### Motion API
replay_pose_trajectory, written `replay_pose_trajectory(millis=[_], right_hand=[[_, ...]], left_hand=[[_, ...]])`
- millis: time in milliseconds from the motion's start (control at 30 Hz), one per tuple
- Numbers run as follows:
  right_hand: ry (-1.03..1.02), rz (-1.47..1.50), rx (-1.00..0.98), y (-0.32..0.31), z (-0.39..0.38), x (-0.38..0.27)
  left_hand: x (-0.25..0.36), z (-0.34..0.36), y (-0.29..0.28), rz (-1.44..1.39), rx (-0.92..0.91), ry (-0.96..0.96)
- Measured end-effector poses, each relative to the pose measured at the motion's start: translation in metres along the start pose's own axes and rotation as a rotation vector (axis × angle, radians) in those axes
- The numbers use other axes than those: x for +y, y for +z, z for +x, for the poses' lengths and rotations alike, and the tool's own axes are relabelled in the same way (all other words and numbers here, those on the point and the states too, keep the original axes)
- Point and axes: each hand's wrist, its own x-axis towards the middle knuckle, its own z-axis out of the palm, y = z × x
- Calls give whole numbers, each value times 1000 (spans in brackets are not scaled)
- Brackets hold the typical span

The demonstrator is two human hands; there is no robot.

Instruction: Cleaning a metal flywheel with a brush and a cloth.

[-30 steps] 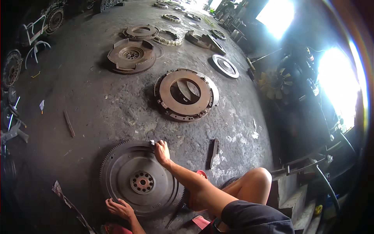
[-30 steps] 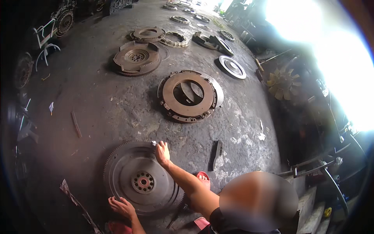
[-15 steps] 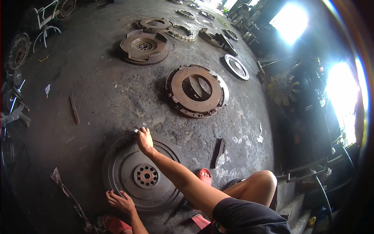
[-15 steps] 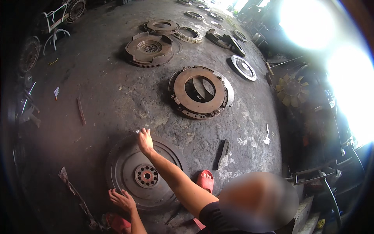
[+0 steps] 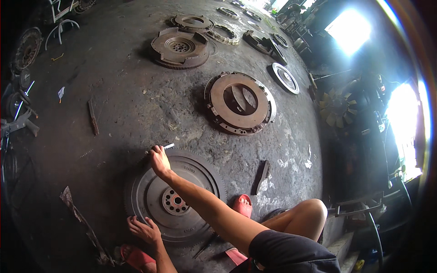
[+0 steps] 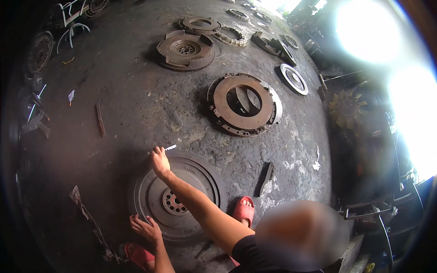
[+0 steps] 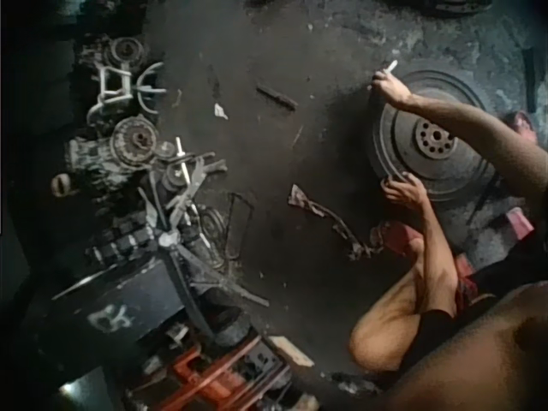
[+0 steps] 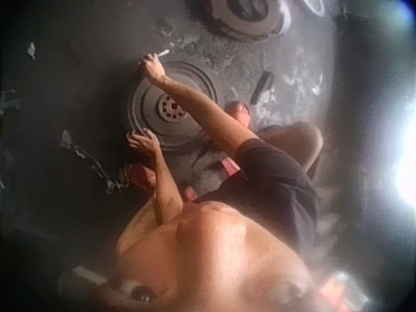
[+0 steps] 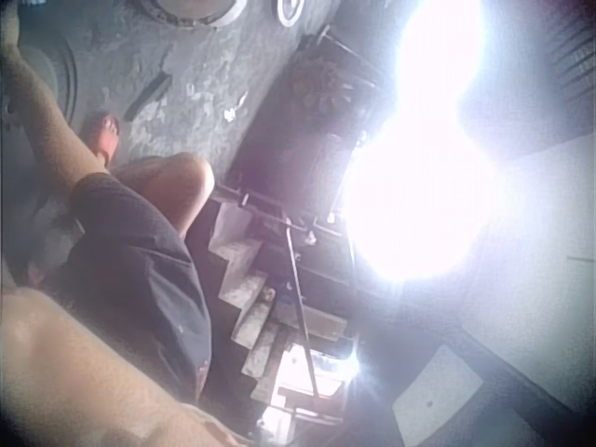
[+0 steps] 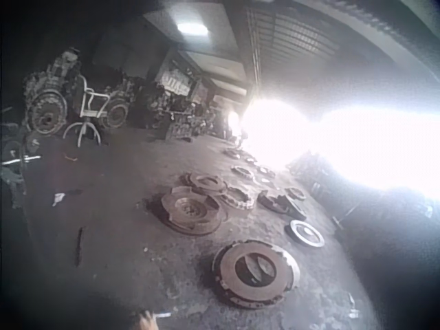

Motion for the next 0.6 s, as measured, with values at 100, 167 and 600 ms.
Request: replay_pose_trajectory(millis=[100, 167, 600], right_hand=[[42, 40, -13, -4, 2, -3], [90, 11, -110, -7, 3, 3], [-287, -384, -348, -40, 6, 45]], left_hand=[[1, 1, 0, 8, 2, -8], [5, 1, -1, 2, -14, -8], [1, 1, 3, -29, 14, 18]])
